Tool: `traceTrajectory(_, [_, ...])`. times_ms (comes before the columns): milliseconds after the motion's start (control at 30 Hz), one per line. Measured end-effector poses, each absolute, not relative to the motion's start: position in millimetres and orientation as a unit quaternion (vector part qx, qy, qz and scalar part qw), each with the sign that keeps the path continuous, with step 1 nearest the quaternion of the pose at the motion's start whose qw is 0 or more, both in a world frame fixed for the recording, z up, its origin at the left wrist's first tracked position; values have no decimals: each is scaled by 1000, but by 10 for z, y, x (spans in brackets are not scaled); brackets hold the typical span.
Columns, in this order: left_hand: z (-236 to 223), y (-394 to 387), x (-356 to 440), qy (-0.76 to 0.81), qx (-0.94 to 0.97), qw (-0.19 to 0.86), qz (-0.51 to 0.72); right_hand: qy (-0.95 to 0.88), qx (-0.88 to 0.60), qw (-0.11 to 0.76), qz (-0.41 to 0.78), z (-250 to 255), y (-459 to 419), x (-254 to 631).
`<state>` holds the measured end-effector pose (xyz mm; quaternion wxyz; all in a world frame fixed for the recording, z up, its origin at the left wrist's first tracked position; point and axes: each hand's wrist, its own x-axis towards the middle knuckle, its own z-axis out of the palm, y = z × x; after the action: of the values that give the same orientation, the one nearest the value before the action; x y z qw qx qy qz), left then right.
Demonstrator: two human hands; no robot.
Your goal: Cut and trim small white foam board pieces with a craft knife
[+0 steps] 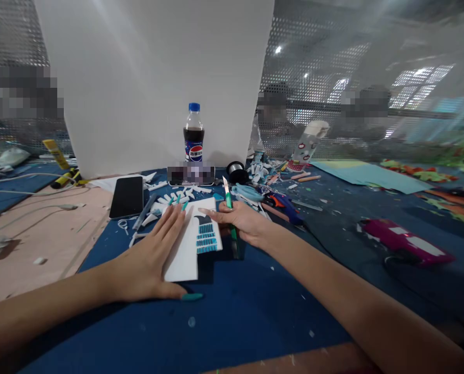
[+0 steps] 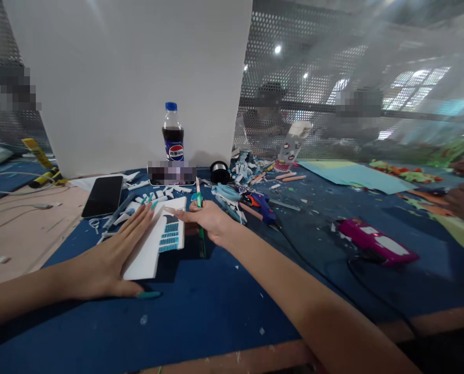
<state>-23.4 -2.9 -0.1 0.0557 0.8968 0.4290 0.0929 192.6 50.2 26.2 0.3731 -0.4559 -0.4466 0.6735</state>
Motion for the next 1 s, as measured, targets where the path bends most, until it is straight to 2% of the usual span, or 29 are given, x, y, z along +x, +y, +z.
traceTrajectory(567, [-5, 7, -266, 366, 925, 46, 95, -387, -431, 323, 748, 219, 576, 2005])
traceTrajectory(1000, [-26, -3, -268, 371, 921, 42, 113, -429, -405, 350, 727, 209, 582, 2010])
